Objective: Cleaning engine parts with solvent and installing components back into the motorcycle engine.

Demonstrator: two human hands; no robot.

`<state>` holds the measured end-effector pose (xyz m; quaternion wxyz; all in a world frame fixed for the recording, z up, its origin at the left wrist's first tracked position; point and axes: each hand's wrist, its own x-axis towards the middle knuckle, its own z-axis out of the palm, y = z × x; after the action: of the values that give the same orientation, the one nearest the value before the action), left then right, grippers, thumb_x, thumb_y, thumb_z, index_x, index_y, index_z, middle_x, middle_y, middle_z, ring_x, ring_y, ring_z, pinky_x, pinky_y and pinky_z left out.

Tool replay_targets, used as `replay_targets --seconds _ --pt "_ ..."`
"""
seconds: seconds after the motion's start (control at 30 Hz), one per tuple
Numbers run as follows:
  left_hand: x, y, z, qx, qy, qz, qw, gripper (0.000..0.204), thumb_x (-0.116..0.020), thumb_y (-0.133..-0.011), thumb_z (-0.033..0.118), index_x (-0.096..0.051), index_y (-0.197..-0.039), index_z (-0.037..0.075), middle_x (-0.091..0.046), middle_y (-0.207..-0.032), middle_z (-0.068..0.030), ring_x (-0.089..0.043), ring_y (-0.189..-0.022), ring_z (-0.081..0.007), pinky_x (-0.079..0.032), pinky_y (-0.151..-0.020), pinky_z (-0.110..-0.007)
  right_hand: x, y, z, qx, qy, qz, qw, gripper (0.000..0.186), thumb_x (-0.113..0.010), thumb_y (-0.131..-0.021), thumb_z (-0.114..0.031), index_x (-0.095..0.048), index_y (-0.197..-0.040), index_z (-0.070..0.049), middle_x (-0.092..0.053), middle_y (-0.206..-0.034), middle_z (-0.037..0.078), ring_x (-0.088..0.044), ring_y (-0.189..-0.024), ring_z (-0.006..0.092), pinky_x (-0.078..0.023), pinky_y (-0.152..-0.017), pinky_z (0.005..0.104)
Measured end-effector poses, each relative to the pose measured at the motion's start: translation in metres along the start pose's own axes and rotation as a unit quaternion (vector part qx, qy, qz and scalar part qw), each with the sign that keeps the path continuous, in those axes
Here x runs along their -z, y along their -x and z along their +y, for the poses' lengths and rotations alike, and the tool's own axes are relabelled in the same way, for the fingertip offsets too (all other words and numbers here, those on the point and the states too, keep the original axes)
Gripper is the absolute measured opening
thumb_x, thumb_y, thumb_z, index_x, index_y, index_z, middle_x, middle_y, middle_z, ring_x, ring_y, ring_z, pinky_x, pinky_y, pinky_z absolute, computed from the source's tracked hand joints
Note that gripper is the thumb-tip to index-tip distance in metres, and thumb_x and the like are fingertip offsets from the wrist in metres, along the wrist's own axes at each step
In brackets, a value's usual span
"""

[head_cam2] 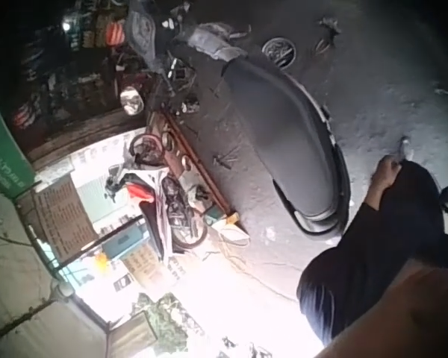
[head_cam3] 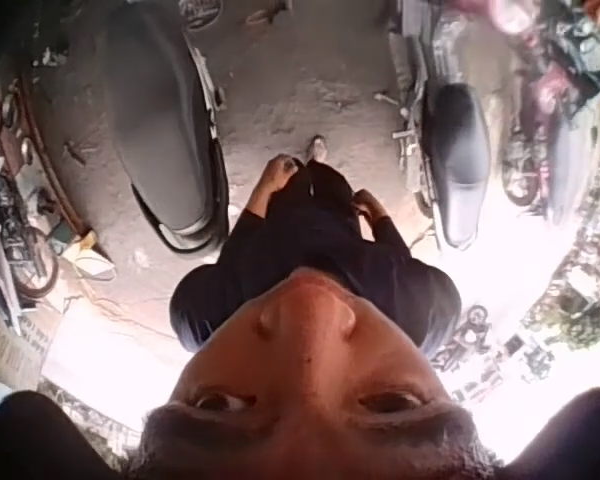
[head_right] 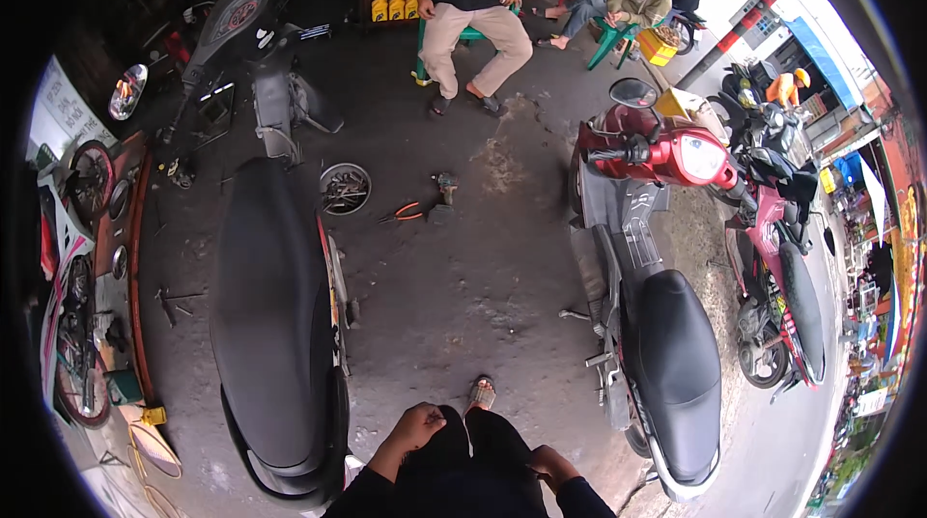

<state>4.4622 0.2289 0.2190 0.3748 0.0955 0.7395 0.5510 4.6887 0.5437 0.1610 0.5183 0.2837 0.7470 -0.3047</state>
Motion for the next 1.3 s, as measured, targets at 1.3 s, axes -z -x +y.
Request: replay_targets --seconds 1.3 --pt "0.308 -0.615 -0.371 -0.404 0.595 0.559 0.413 0.018 -0.057 -0.092 0.020 -0.060 -0.102 0.005 -0.056 -0.083 -0.0045 -0.049 -0.073 -0.0142 -0.041 -0.064 -0.027 0.293 -0.666 -0.771 0.705 0.478 -0.091 0.515 0.043 -0.062 -0.087 -0.018 -0.047 -0.119 0.007 -0.063 -0.106 0.025 -0.059 -0.098 0.0429 -0.048 -0.084 0.0463"
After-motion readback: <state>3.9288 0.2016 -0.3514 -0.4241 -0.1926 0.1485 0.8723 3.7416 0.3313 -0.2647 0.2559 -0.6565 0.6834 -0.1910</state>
